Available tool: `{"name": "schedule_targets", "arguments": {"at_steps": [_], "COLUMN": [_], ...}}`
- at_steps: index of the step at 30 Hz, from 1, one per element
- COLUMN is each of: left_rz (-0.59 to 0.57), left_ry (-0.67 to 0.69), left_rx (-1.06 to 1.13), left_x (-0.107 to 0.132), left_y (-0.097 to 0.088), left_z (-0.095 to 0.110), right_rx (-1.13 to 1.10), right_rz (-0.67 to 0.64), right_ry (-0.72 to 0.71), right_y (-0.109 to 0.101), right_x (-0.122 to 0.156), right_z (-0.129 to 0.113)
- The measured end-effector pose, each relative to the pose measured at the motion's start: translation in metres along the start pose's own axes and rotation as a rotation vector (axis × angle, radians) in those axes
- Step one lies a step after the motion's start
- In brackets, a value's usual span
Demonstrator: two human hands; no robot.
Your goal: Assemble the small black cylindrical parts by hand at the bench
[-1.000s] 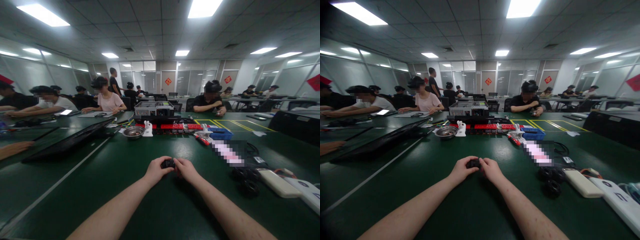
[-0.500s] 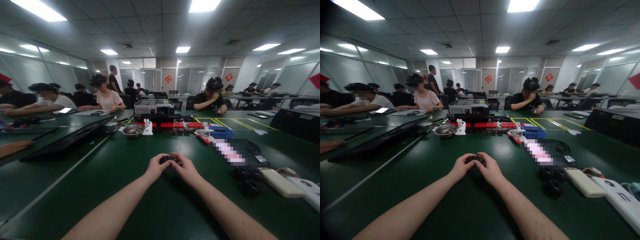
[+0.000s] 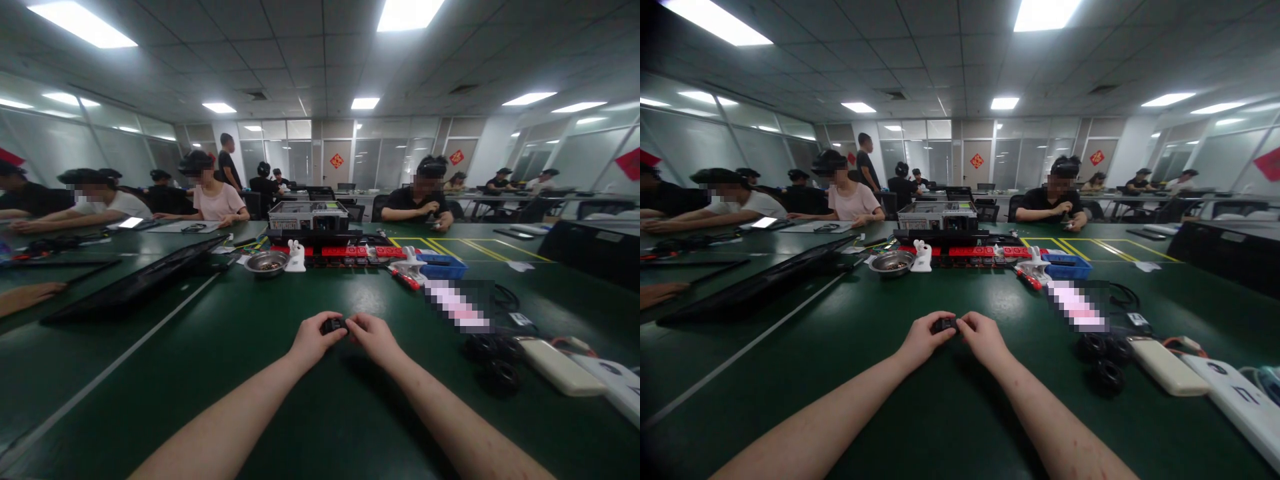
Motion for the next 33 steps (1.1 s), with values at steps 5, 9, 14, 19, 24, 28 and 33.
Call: {"name": "schedule_targets", "arguments": {"at_steps": [5, 9, 14, 19, 24, 28, 33], "left_rz": [-0.031, 0.009, 0.042, 0.017, 0.013, -0.023, -0.038], "left_ry": [-0.100, -0.106, -0.020, 0.004, -0.005, -0.086, -0.143], "left_rx": [0.196, 0.267, 0.089, -0.002, 0.048, 0.246, 0.303], "left_x": [-0.006, -0.008, -0.004, 0.000, -0.002, -0.007, -0.010], "left_y": [0.007, 0.004, -0.002, 0.000, -0.001, 0.004, 0.006], "left_z": [-0.016, -0.020, -0.008, -0.002, -0.004, -0.017, -0.023], "right_rx": [0.055, -0.013, -0.228, -0.295, -0.206, -0.099, -0.201], "right_rz": [0.074, 0.089, 0.021, -0.153, -0.131, -0.115, -0.122], "right_ry": [-0.134, -0.158, 0.139, 0.298, 0.184, 0.029, 0.024], "right_y": [-0.007, -0.007, 0.007, 0.028, 0.021, 0.012, 0.015], "right_x": [0.003, 0.003, -0.001, 0.004, 0.003, 0.001, 0.000], "right_z": [-0.019, -0.023, 0.016, 0.031, 0.016, -0.002, 0.000]}}
Point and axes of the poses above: each hand's wrist, its own x-axis away from the middle knuckle, its own y-axis out of the palm, z = x × y, the point moved 9 cm from there along -x, towards the middle knuckle, and after that the axes turned 8 degrees about -y, right-handed, at the moved point
